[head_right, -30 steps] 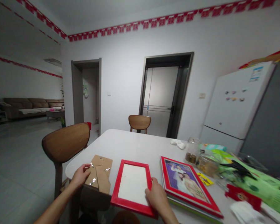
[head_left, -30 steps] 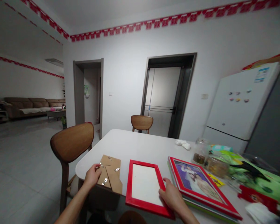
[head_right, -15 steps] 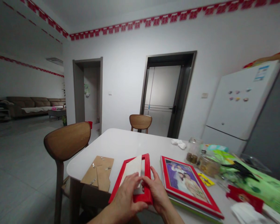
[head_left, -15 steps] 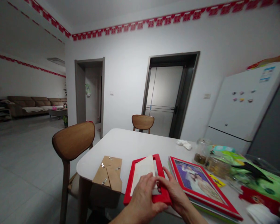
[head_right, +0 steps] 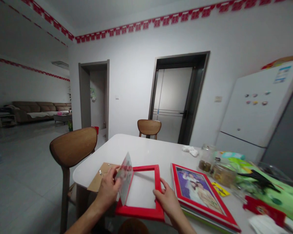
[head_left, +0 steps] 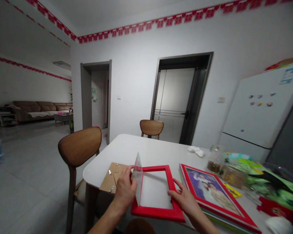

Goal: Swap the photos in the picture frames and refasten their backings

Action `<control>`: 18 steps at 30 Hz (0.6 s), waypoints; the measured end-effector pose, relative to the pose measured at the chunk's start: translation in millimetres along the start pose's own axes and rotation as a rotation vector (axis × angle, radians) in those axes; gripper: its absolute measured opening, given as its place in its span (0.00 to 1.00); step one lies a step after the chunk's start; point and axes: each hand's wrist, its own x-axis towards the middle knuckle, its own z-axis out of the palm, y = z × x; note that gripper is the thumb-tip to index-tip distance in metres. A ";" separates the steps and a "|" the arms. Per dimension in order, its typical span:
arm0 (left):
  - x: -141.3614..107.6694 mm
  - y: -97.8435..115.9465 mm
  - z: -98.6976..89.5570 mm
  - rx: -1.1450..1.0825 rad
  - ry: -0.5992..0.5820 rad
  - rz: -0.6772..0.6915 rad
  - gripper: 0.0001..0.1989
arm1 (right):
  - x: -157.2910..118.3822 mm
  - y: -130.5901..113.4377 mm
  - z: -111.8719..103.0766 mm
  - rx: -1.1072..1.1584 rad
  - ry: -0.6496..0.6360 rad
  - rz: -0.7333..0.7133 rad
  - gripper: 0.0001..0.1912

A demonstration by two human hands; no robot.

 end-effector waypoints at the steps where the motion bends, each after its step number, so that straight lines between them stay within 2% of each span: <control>1: -0.8 -11.8 -6.4 -0.027 0.025 -0.085 0.18 | 2.0 9.2 -2.8 -0.144 0.022 -0.017 0.33; 4: -10.6 -46.6 -17.8 -0.054 0.017 -0.275 0.16 | 3.1 30.6 -8.2 -0.523 0.090 -0.054 0.27; 8: -26.6 -71.8 -16.8 0.032 -0.047 -0.361 0.16 | -0.4 40.9 -9.3 -0.763 0.114 -0.117 0.23; 12: -32.4 -72.4 -15.6 0.121 -0.127 -0.377 0.17 | -0.8 44.1 -9.6 -0.870 0.120 -0.173 0.20; 15: -33.5 -67.9 -21.1 0.173 -0.186 -0.374 0.17 | -1.4 46.4 -10.6 -0.862 0.136 -0.167 0.20; 18: -36.7 -63.6 -27.8 0.250 -0.190 -0.349 0.17 | -3.4 47.8 -11.8 -0.828 0.140 -0.171 0.20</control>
